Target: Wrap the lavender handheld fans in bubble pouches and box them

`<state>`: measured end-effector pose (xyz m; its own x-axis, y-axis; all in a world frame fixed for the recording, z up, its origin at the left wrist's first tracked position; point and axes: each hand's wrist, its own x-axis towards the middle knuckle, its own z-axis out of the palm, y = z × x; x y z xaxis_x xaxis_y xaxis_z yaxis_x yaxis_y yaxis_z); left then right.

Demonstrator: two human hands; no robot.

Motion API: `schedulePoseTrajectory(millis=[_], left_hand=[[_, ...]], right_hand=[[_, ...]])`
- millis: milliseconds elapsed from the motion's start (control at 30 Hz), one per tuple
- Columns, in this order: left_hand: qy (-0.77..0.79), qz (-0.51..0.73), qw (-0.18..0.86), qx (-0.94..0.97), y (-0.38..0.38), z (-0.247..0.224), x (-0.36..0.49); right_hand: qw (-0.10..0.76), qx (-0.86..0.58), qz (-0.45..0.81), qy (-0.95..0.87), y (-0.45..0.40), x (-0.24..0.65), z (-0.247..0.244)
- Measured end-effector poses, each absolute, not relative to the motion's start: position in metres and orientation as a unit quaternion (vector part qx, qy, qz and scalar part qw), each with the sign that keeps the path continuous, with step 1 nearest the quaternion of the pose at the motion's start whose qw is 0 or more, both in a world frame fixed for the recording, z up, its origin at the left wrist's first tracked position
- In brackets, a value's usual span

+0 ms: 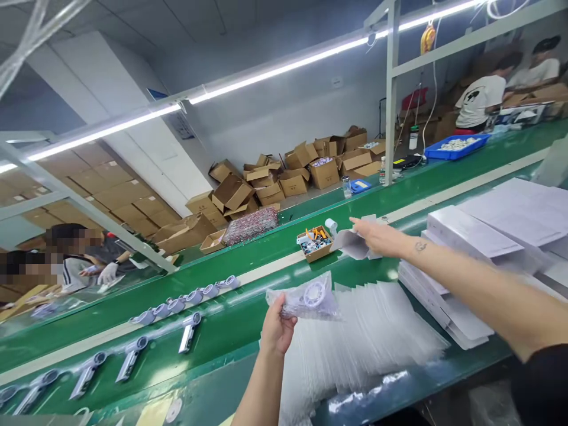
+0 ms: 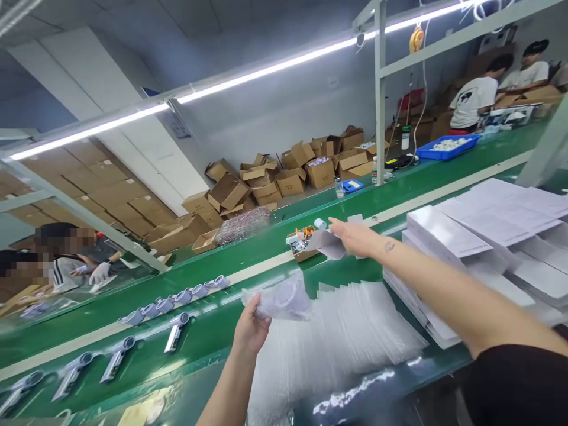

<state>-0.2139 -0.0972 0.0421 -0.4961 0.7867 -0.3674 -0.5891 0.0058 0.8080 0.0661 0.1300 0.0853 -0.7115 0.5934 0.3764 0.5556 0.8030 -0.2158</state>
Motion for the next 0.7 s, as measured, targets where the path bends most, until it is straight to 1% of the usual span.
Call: schedulePoseTrajectory(millis=[133,233,333,433,500,600,667,700], left_hand=[[0.503,0.708,0.482,0.113,-0.053,0.040,-0.231],[0.498,0.711,0.480,0.126,-0.007,0.031,-0.224],[0.513,0.710,0.463,0.133,0.050,0.016,-0.208],[0.569,0.682,0.424,0.176,0.100,-0.005,-0.197],[0.638,0.641,0.365,0.220,0.120,-0.018,-0.197],[0.743,0.539,0.205,0.338,0.132,-0.028,-0.195],[0.771,0.417,0.097,0.472,0.139,-0.026,-0.184],[0.769,0.341,0.060,0.538,0.145,-0.023,-0.175]], right_hand=[[0.245,-0.323,0.140,-0.903,0.159,0.007,0.029],[0.264,-0.316,0.219,-0.884,0.178,-0.027,-0.020],[0.277,-0.310,0.301,-0.858,0.194,-0.046,-0.058],[0.281,-0.299,0.374,-0.832,0.213,-0.043,-0.080],[0.273,-0.294,0.414,-0.817,0.226,-0.033,-0.089],[0.258,-0.288,0.460,-0.799,0.241,-0.018,-0.101],[0.262,-0.297,0.479,-0.783,0.243,-0.017,-0.109],[0.269,-0.306,0.488,-0.772,0.241,-0.018,-0.112]])
